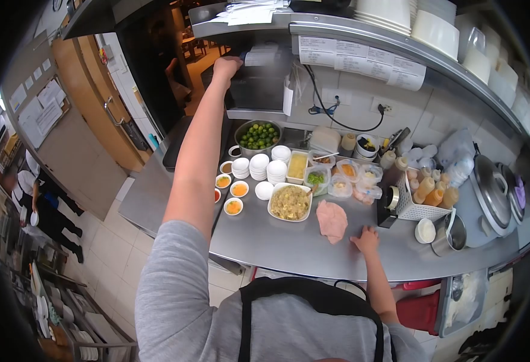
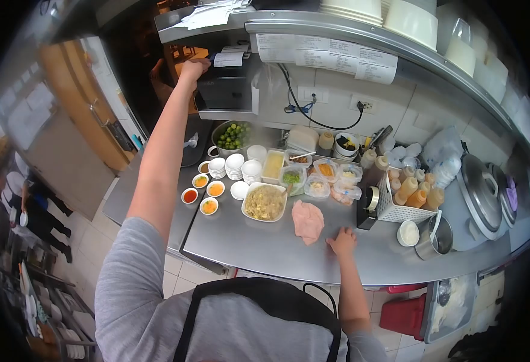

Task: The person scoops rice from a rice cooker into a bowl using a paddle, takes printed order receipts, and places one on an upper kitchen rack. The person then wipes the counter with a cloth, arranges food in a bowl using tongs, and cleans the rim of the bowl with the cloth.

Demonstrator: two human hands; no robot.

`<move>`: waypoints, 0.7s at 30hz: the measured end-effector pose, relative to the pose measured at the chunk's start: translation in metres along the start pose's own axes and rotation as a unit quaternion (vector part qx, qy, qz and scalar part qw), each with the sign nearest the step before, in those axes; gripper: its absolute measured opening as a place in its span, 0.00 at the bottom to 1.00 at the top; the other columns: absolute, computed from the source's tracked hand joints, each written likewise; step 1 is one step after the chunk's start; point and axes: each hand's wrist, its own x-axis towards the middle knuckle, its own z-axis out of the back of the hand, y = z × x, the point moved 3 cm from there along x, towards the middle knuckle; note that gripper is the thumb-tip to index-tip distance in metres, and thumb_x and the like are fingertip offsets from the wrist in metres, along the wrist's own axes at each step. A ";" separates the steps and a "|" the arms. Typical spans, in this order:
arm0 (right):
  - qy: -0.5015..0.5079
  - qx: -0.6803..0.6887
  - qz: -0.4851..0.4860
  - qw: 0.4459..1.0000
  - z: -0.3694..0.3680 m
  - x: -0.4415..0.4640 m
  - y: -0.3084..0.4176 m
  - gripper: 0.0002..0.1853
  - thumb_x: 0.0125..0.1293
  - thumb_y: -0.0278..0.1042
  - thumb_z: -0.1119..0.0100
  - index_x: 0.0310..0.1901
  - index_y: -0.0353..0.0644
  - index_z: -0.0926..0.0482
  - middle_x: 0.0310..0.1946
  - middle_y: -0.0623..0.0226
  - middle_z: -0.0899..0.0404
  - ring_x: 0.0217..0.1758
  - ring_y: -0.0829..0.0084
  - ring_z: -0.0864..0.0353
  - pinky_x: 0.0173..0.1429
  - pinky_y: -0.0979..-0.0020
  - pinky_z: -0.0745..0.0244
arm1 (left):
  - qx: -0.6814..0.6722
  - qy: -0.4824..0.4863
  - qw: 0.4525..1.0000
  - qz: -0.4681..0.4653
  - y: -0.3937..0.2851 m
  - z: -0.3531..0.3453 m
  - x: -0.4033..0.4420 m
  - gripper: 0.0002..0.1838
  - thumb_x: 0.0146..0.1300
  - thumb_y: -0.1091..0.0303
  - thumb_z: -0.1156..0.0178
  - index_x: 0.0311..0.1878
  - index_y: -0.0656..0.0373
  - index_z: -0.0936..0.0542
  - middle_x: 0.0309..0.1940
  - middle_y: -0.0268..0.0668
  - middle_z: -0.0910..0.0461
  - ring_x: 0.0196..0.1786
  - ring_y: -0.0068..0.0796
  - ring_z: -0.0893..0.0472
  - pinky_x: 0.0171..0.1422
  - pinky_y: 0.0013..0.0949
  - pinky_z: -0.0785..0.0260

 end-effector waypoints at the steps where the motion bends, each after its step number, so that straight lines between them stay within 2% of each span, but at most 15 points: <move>1: 0.029 -0.031 -0.036 0.998 -0.006 -0.003 -0.007 0.41 0.43 0.48 0.34 0.58 0.39 0.37 0.60 0.49 0.40 0.63 0.48 0.43 0.62 0.57 0.41 | 0.033 -0.013 0.999 -0.013 0.002 0.001 0.002 0.11 0.47 0.73 0.41 0.36 0.64 0.19 0.36 0.43 0.20 0.40 0.34 0.22 0.46 0.31 0.34; 3: 0.058 -0.061 -0.072 0.994 -0.014 0.001 -0.015 0.44 0.40 0.50 0.32 0.60 0.40 0.39 0.60 0.47 0.41 0.64 0.46 0.45 0.62 0.57 0.41 | 0.043 -0.024 0.998 -0.025 0.006 -0.001 0.005 0.10 0.46 0.72 0.40 0.34 0.63 0.19 0.35 0.44 0.20 0.40 0.35 0.22 0.46 0.32 0.34; 5: 0.080 -0.052 -0.084 0.992 -0.022 0.007 -0.019 0.50 0.37 0.52 0.30 0.60 0.35 0.42 0.59 0.43 0.41 0.64 0.45 0.45 0.64 0.54 0.45 | 0.053 -0.035 0.997 -0.034 0.007 -0.004 0.002 0.09 0.45 0.72 0.40 0.32 0.62 0.18 0.34 0.44 0.20 0.40 0.36 0.22 0.46 0.33 0.34; 11: 0.122 -0.055 -0.066 0.989 -0.041 0.028 -0.029 0.52 0.35 0.52 0.29 0.57 0.24 0.42 0.54 0.38 0.36 0.64 0.45 0.46 0.66 0.50 0.53 | 0.073 -0.052 0.995 -0.036 0.003 -0.005 -0.003 0.10 0.45 0.72 0.39 0.33 0.62 0.18 0.34 0.43 0.20 0.40 0.35 0.22 0.46 0.32 0.33; 17: 0.113 -0.059 -0.064 0.990 -0.041 0.027 -0.027 0.51 0.35 0.52 0.29 0.56 0.24 0.41 0.52 0.37 0.35 0.64 0.45 0.45 0.65 0.49 0.52 | 0.072 -0.051 0.995 -0.036 -0.005 -0.004 -0.010 0.09 0.45 0.72 0.39 0.32 0.61 0.18 0.32 0.42 0.19 0.38 0.34 0.21 0.45 0.31 0.33; 19: 0.114 -0.052 -0.081 0.989 -0.032 0.022 -0.020 0.51 0.35 0.52 0.29 0.57 0.24 0.42 0.53 0.37 0.35 0.64 0.45 0.46 0.65 0.50 0.53 | 0.081 -0.046 0.995 -0.029 -0.010 -0.005 -0.014 0.09 0.50 0.75 0.39 0.35 0.65 0.19 0.31 0.39 0.20 0.37 0.26 0.23 0.45 0.27 0.36; 21: 0.115 -0.045 -0.099 0.987 -0.031 0.020 -0.020 0.51 0.36 0.52 0.29 0.57 0.24 0.42 0.53 0.37 0.36 0.64 0.45 0.46 0.66 0.50 0.53 | 0.081 -0.046 0.995 -0.029 -0.013 -0.005 -0.016 0.09 0.49 0.75 0.39 0.35 0.65 0.19 0.31 0.39 0.20 0.37 0.26 0.23 0.45 0.27 0.36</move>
